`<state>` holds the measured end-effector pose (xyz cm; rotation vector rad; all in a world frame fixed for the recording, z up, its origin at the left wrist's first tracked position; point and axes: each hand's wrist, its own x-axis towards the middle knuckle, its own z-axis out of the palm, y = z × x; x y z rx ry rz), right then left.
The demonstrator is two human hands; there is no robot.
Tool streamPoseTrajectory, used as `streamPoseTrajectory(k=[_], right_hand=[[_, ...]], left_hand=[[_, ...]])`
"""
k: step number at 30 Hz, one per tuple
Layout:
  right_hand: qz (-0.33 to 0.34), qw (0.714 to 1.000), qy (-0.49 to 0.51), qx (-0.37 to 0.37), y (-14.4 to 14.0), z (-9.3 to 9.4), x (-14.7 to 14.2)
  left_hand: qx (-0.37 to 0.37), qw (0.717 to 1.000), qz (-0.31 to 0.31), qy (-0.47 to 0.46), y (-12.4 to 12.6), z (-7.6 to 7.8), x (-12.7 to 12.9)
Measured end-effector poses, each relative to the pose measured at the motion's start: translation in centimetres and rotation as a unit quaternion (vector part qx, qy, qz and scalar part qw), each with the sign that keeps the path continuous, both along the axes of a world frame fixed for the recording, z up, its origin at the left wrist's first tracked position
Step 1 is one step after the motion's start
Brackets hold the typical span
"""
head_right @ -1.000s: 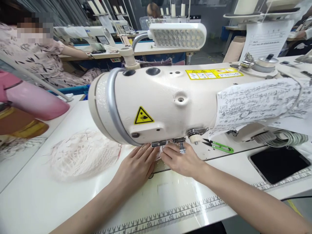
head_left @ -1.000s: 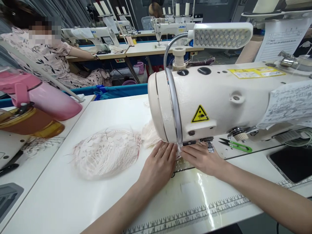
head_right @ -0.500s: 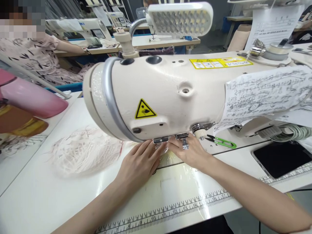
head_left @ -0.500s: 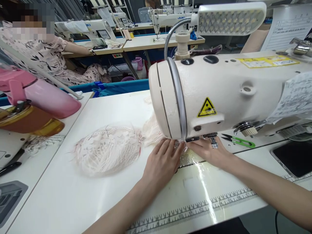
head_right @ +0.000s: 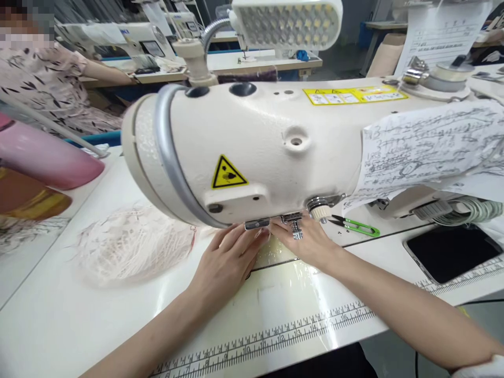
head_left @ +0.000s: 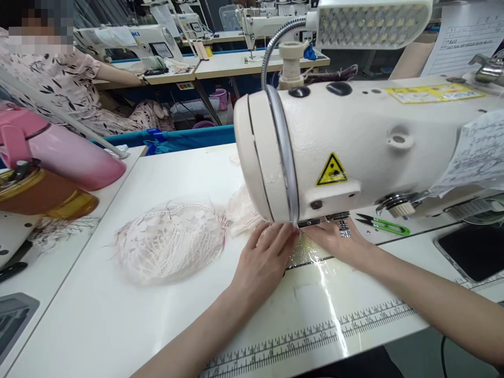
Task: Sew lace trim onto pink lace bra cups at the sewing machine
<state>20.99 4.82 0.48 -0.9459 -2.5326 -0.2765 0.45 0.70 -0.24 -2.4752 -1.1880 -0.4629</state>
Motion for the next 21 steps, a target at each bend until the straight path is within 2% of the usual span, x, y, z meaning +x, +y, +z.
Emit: streamPoseTrajectory(k=[3,8,16,21], right_hand=[[-0.006,0.998,-0.042,0.043,-0.4,0.2,0.0],[0.005,0.997,-0.004,0.082,-0.7,-0.5,-0.1],[-0.017,0.998,0.019,0.060,-0.8,-1.7,-0.3],[-0.029,0.998,0.004,0.046,-1.0,-1.9,-0.5]], left_hand=[[0.006,0.999,-0.045,0.024,-0.2,-0.4,-0.3],[0.005,0.999,-0.047,0.021,-0.2,-0.3,-0.4],[-0.028,0.997,-0.062,-0.021,0.0,-0.3,-0.8],[-0.036,0.998,-0.041,-0.022,0.2,0.1,-1.0]])
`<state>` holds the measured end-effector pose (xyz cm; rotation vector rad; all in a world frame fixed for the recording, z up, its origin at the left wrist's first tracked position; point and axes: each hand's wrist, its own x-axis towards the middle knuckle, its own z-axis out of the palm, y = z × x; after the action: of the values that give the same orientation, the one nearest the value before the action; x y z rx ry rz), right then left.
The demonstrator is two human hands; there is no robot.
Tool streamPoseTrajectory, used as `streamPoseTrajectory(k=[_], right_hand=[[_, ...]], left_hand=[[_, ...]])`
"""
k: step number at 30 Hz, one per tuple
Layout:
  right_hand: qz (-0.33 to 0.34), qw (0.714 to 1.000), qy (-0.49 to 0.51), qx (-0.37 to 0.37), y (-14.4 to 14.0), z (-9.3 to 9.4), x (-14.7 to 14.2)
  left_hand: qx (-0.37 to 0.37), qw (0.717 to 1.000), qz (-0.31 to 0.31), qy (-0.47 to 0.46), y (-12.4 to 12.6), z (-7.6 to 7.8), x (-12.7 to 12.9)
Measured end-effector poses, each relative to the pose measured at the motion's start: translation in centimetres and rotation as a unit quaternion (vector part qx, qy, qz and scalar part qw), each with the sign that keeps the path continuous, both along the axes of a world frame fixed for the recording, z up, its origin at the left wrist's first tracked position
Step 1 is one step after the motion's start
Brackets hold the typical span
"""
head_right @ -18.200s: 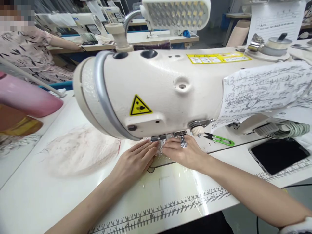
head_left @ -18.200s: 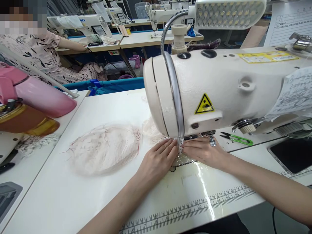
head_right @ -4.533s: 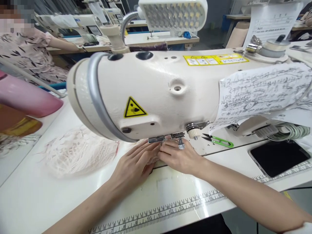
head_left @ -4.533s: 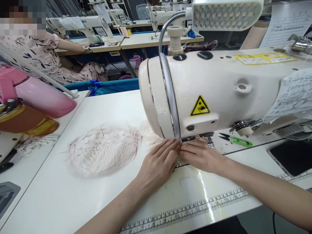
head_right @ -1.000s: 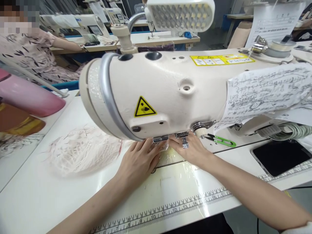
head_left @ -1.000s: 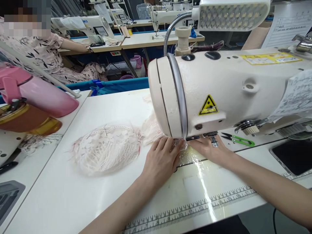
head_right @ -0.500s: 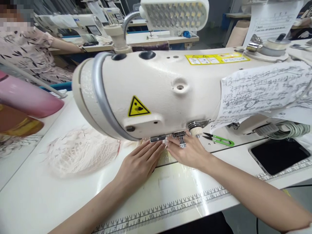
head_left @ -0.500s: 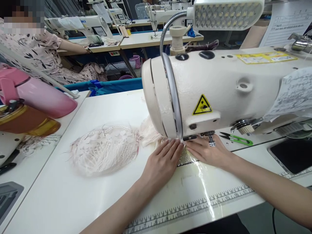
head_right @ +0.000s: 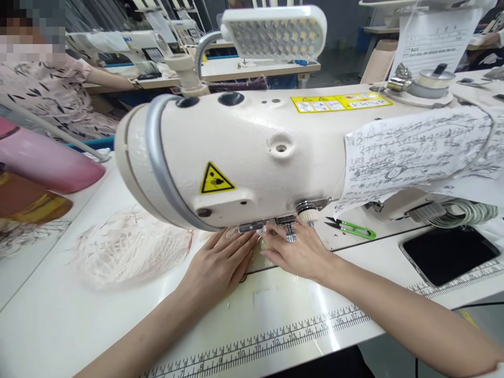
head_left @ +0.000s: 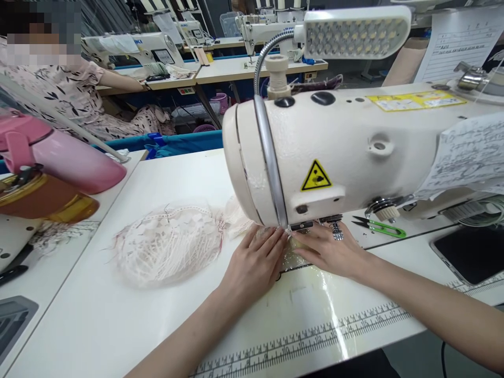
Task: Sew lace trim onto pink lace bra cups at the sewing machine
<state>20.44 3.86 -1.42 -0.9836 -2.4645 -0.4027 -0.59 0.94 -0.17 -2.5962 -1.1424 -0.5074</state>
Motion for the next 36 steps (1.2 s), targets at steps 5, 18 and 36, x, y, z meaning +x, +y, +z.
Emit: streamPoseTrajectory(k=[5,18,36], right_hand=[[-0.013,1.000,-0.006,-0.003,0.0,0.1,-0.2],[-0.015,0.995,-0.020,-0.096,0.4,0.7,-0.1],[-0.008,0.980,0.160,-0.119,2.1,-0.9,1.5]], left_hand=[[-0.005,1.000,0.017,-0.015,0.3,0.3,0.0],[0.005,0.999,0.030,-0.010,0.7,0.4,0.2],[-0.066,0.986,0.150,-0.036,2.6,2.4,0.9]])
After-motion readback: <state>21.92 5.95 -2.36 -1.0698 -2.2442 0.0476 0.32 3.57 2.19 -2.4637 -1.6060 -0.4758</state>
